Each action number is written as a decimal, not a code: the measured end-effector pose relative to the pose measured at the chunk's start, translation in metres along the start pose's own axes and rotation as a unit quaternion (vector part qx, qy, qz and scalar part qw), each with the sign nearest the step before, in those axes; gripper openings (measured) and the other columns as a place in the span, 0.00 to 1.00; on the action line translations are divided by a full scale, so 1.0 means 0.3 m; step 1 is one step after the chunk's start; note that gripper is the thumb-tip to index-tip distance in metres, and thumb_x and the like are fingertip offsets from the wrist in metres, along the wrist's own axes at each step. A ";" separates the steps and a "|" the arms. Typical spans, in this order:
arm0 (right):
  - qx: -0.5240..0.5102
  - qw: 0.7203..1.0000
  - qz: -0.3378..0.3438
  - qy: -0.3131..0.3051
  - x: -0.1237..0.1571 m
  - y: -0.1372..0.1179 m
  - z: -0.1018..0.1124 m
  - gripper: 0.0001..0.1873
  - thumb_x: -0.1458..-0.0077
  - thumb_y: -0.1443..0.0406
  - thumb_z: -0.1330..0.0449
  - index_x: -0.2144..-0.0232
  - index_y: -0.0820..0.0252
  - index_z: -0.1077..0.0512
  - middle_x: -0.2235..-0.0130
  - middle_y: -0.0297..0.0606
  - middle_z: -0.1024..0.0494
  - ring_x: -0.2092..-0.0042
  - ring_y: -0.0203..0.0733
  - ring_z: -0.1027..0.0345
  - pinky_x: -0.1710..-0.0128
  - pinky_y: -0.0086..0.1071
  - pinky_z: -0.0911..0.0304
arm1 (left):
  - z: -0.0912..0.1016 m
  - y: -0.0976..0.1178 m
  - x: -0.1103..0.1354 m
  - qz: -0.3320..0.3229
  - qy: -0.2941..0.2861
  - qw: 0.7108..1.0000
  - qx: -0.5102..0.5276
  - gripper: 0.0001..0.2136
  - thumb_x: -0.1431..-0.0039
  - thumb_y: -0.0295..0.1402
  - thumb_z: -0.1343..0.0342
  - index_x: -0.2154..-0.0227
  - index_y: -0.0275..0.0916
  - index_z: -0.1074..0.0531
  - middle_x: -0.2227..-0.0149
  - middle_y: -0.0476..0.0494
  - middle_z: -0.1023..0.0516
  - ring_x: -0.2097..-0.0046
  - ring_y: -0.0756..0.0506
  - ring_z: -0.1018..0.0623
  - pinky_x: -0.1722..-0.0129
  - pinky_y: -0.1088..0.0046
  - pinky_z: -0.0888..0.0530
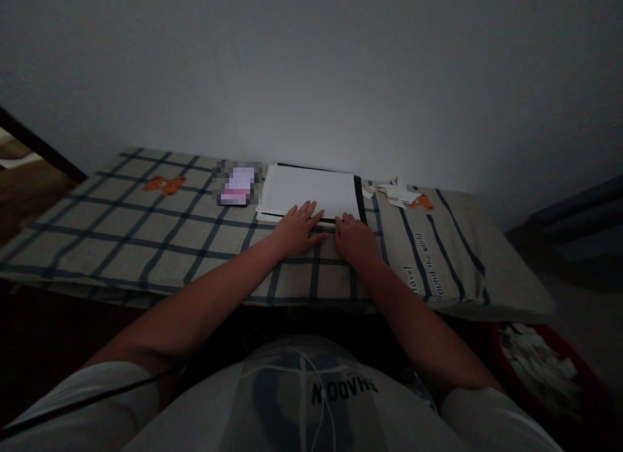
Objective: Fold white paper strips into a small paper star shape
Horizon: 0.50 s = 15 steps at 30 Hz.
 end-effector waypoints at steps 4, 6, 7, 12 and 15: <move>0.000 1.000 0.005 0.002 -0.003 0.006 0.007 0.23 0.36 0.66 0.55 0.43 0.67 0.32 0.41 0.53 0.30 0.42 0.50 0.35 0.44 0.41 0.41 | -0.005 0.000 0.002 0.022 0.009 1.000 -0.006 0.35 0.34 0.55 0.65 0.34 0.36 0.46 0.30 0.33 0.51 0.30 0.37 0.51 0.34 0.54 0.49; -0.002 1.000 0.013 -0.001 -0.005 0.006 0.012 0.23 0.36 0.66 0.55 0.43 0.68 0.32 0.41 0.53 0.30 0.43 0.50 0.34 0.44 0.41 0.40 | -0.006 -0.003 0.006 0.039 0.026 0.999 -0.011 0.35 0.34 0.55 0.65 0.34 0.32 0.45 0.31 0.31 0.51 0.30 0.36 0.51 0.34 0.54 0.49; -0.004 1.000 0.017 -0.003 -0.006 0.006 0.015 0.23 0.36 0.66 0.55 0.43 0.68 0.32 0.41 0.54 0.30 0.43 0.51 0.34 0.44 0.41 0.40 | -0.005 -0.004 0.008 0.046 0.036 0.998 -0.013 0.36 0.34 0.54 0.65 0.35 0.30 0.45 0.31 0.29 0.51 0.30 0.35 0.51 0.34 0.54 0.49; -0.011 1.000 0.023 -0.010 -0.010 0.006 0.026 0.23 0.36 0.66 0.55 0.44 0.68 0.31 0.43 0.54 0.29 0.45 0.51 0.32 0.46 0.42 0.39 | 0.010 0.011 0.009 -0.030 0.052 0.998 -0.005 0.30 0.32 0.48 0.62 0.35 0.33 0.45 0.31 0.34 0.47 0.30 0.40 0.49 0.33 0.58 0.50; -0.020 0.999 0.027 -0.004 -0.014 0.017 0.028 0.22 0.36 0.66 0.53 0.45 0.65 0.30 0.44 0.52 0.28 0.47 0.50 0.32 0.46 0.42 0.39 | 0.007 0.015 0.005 -0.074 0.028 0.997 0.016 0.27 0.31 0.45 0.63 0.36 0.34 0.43 0.33 0.37 0.42 0.32 0.42 0.44 0.34 0.64 0.47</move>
Point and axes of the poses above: each hand's wrist, its own x-axis away from the middle knuckle, its own z-axis out of the back of the hand, y = z × x, the point moved 4 cm from there along -x, towards the middle knuckle
